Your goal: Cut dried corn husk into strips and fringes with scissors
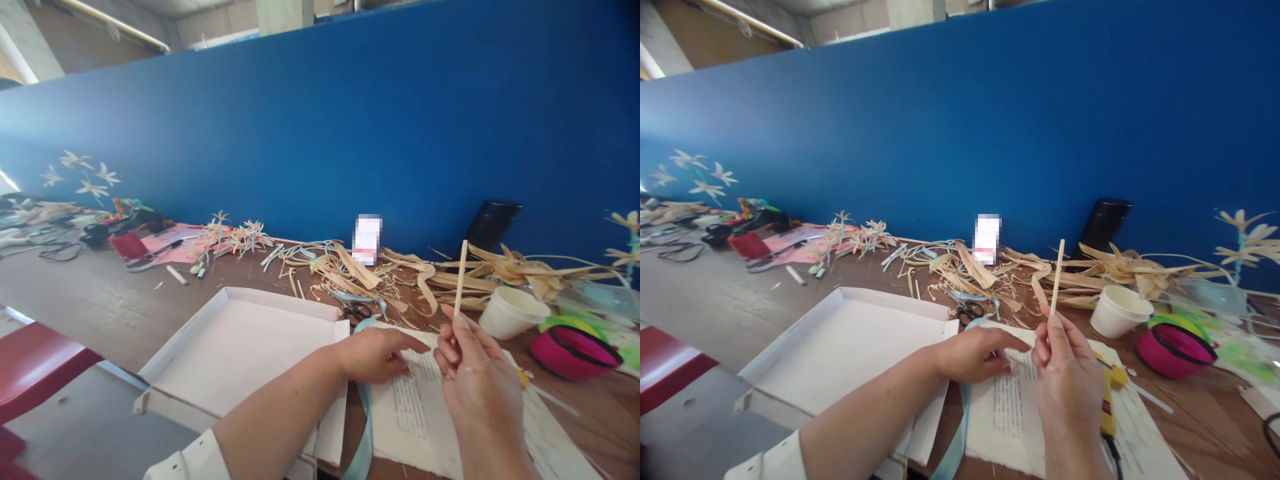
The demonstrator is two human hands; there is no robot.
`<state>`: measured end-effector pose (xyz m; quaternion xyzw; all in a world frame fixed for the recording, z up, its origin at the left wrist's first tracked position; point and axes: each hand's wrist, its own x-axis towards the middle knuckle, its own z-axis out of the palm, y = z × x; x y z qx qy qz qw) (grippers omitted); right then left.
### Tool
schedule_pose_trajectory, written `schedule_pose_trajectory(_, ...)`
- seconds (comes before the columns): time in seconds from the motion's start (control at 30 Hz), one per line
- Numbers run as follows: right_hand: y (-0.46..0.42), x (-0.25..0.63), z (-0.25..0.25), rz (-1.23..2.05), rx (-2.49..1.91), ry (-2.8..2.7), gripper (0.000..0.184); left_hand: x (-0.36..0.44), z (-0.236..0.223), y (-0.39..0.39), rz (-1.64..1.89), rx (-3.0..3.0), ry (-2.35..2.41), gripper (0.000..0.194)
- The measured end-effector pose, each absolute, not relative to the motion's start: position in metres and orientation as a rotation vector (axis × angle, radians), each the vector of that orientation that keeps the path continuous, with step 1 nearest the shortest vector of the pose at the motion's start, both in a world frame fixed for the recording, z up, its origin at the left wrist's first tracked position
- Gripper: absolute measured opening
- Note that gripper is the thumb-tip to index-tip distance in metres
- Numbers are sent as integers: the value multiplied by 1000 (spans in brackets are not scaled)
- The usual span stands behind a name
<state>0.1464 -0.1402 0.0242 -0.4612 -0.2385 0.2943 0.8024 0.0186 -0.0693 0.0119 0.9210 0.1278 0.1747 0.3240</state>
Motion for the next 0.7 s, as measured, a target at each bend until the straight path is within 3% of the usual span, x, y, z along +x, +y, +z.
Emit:
schedule_pose_trajectory(0.17, -142, 145, 26, 620, -987, -514, 23, 23, 8, -70, 460, 2441, 321, 44)
schedule_pose_trajectory(0.37, -141, 145, 25, 626, -986, -501, 22, 24, 1, -61, 662, 2682, 670, 21)
schedule_pose_trajectory(0.7, -140, 146, 25, 644, -972, -501, 21, 31, -5, -61, 450, 3118, 534, 20)
